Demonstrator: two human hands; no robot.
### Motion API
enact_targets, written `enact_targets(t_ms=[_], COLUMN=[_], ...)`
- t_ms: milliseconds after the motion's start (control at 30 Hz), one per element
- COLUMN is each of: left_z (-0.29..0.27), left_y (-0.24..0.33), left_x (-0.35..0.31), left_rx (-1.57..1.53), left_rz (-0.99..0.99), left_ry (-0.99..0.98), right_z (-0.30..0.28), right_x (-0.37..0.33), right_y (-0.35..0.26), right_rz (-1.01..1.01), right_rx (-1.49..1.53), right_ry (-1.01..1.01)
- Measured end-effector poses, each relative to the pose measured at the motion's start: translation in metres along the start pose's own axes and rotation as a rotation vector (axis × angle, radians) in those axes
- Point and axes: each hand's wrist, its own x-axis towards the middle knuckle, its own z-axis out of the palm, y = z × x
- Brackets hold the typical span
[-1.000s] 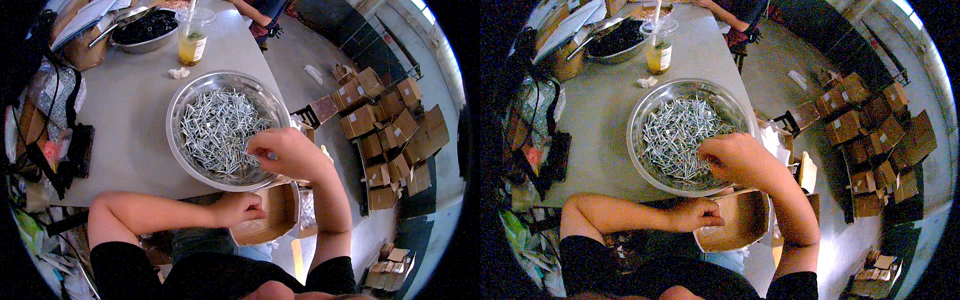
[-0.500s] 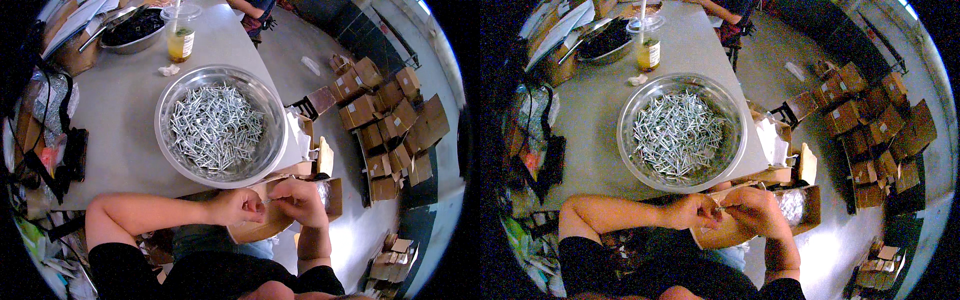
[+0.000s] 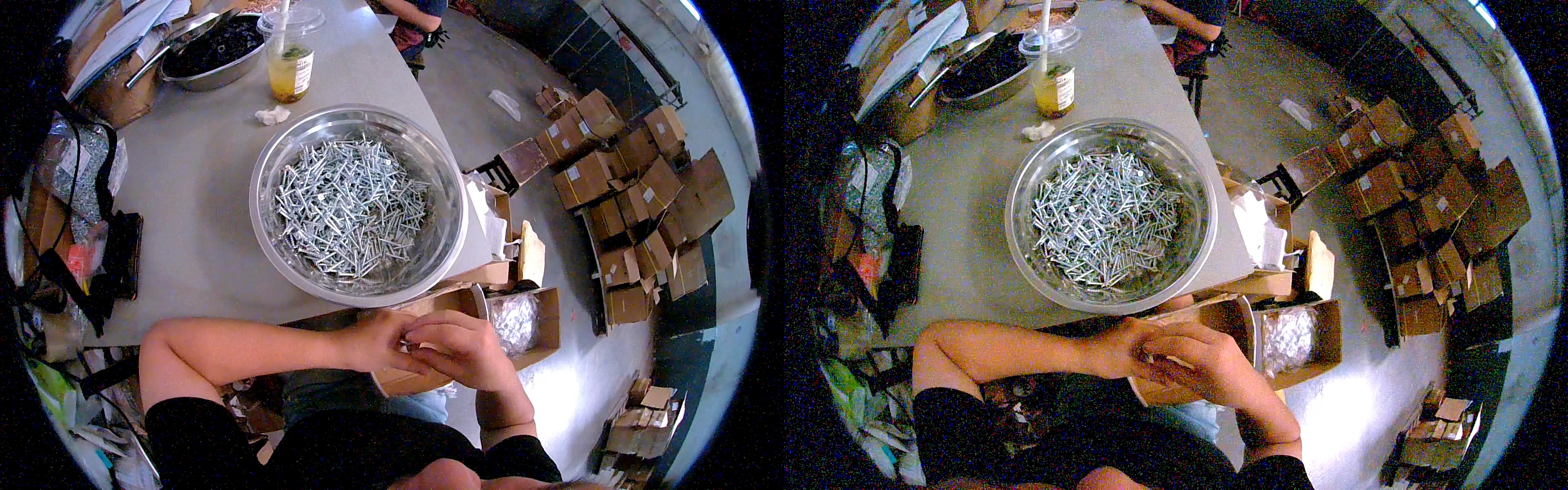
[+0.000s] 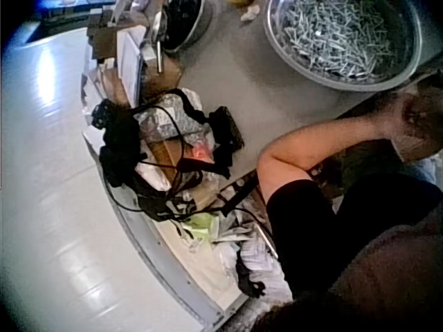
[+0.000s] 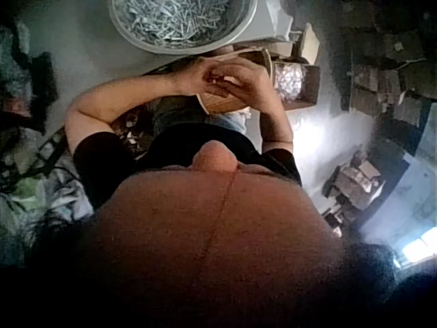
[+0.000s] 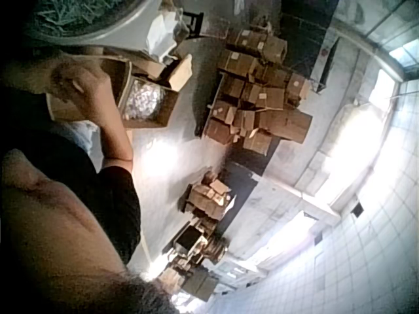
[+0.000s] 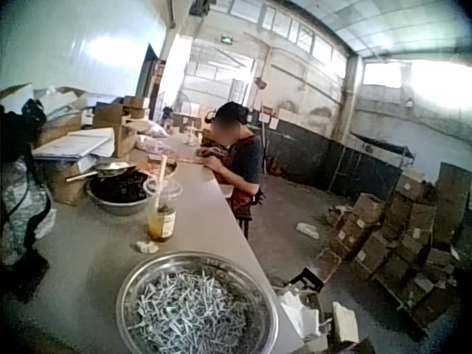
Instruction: The person picks individual nails from a large metal bowl and places them into a small plastic bag held in their left hand. The task involves repetitive hand movements to transfer the nails one by one into the packaging.
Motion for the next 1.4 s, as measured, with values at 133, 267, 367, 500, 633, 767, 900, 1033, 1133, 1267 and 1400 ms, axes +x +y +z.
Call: enact_targets(t_ms=[133, 267, 367, 500, 633, 767, 900, 1033, 1133, 1267, 1400], left_z=[-0.003, -0.006, -0.001, 0.0, -0.006, -0.004, -0.007, -0.006, -0.007, -0.012, -0.01], left_y=[0.012, -0.003, 0.004, 0.006, 0.004, 0.015, 0.02, 0.018, 0.027, 0.029, 0.029], left_x=[0.003, -0.003, -0.002, 0.001, 0.002, -0.001, -0.004, -0.004, -0.003, -0.001, -0.002], left_rx=[-0.1, -0.08, -0.178, -0.096, 0.173, 0.119, 0.142, 0.151, 0.108, 0.284, 0.337], left_rz=[-0.03, -0.125, -0.05, -0.016, 0.11, 0.012, -0.007, 0.02, -0.058, 0.075, 0.179], left_ry=[-0.054, -0.137, 0.009, 0.173, 0.187, 0.238, 0.205, 0.218, 0.194, 0.133, 0.12], right_z=[-0.004, 0.001, 0.002, -0.004, 0.0, 0.004, 0.007, 0.013, 0.016, 0.013, 0.011], right_x=[-0.002, 0.002, -0.003, -0.009, -0.013, -0.01, -0.011, -0.013, -0.017, -0.02, -0.023], right_y=[0.004, 0.0, 0.006, 0.015, 0.015, 0.016, 0.02, 0.019, 0.024, 0.019, 0.022], right_rz=[-0.093, -0.181, -0.158, -0.029, 0.112, 0.178, 0.099, 0.075, 0.079, 0.092, 0.108], right_rx=[-0.096, -0.261, -0.202, -0.212, -0.203, -0.171, -0.206, -0.191, -0.211, -0.194, -0.079], right_ry=[-0.034, -0.003, 0.096, 0.185, 0.218, 0.24, 0.198, 0.233, 0.266, 0.223, 0.142])
